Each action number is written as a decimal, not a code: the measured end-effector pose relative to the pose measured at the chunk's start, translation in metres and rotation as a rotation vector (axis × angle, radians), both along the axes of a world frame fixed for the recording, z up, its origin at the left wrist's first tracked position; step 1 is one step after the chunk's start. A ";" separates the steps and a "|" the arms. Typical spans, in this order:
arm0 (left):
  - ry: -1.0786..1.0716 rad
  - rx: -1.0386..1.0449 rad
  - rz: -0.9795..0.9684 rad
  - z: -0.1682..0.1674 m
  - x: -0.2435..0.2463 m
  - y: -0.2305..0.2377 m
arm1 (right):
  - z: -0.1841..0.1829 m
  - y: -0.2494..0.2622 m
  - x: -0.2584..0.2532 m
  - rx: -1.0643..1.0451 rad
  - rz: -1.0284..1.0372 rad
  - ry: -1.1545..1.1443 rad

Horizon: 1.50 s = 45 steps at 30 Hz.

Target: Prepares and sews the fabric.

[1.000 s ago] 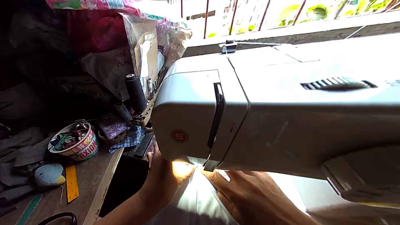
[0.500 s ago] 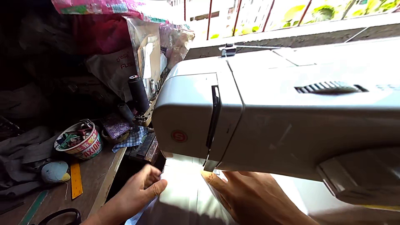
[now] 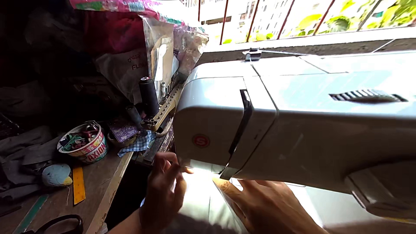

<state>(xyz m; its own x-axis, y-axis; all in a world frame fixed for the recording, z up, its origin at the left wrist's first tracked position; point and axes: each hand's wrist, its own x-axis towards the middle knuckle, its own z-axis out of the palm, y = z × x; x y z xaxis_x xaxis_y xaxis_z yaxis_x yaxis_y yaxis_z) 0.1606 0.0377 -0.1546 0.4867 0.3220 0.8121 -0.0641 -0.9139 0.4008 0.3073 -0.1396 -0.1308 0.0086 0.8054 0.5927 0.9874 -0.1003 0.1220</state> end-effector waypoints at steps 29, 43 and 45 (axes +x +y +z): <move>0.331 0.404 -0.191 0.010 -0.004 0.000 | 0.001 -0.006 0.009 0.035 -0.064 0.035; 0.305 0.443 -0.191 0.010 0.000 0.000 | 0.021 -0.036 -0.013 -0.192 0.019 0.108; 0.303 0.441 -0.189 0.010 -0.001 0.000 | 0.013 -0.034 -0.005 -0.163 -0.012 0.066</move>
